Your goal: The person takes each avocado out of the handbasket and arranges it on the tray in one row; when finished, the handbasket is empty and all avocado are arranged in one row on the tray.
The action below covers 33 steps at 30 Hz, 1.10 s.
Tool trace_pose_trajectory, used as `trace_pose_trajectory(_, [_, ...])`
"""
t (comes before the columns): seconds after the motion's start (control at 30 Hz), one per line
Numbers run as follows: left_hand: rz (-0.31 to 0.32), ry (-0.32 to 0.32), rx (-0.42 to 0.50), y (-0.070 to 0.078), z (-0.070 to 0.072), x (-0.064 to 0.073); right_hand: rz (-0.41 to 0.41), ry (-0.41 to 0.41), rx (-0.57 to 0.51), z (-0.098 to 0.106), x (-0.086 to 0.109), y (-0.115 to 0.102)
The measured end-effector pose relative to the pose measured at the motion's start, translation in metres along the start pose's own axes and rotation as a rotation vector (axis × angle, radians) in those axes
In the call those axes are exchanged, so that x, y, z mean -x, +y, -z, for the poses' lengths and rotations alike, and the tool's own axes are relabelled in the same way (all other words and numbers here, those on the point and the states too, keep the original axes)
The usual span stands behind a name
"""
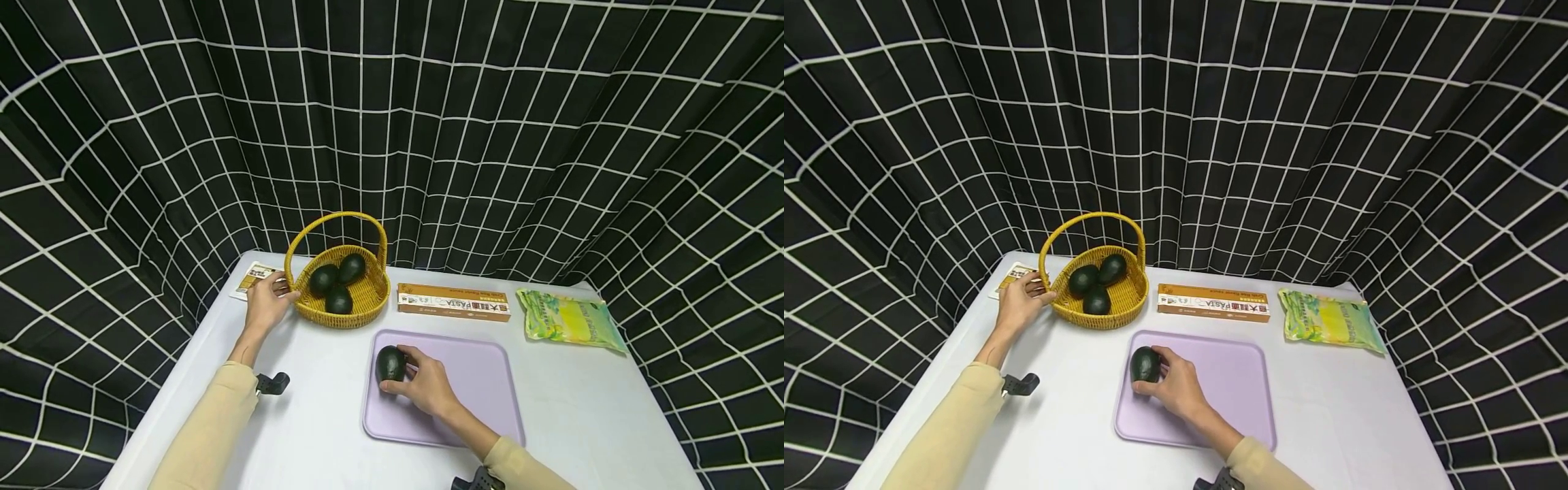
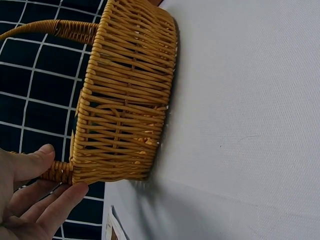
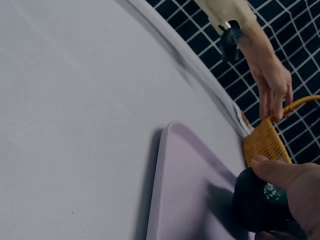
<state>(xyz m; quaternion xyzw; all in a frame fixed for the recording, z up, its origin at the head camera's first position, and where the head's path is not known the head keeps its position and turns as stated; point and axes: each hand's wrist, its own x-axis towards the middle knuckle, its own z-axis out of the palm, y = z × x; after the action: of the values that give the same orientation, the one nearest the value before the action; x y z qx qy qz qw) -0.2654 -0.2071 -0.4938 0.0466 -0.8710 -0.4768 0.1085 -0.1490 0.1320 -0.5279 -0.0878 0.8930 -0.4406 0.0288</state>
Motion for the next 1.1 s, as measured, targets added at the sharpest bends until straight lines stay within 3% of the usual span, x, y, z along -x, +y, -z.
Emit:
trace_pose_trajectory(0.27, [0.002,-0.003,0.008,0.0013,-0.0008,-0.0007,0.027,0.021,-0.043,-0.0057,0.0035,0.0015])
trace_pose_trajectory(0.5, [0.003,0.0,0.013,0.0015,-0.0001,0.0,0.066,0.026,-0.006,-0.0065,0.0061,0.0014])
trace_pose_trajectory(0.87, [0.036,-0.003,-0.022,0.002,-0.0002,0.0007,0.062,0.029,0.046,-0.0061,0.007,-0.0002])
trace_pose_trajectory(1.1, [0.022,-0.004,-0.018,0.0023,-0.0003,0.0002,0.064,0.027,0.04,-0.0047,0.0079,-0.0025])
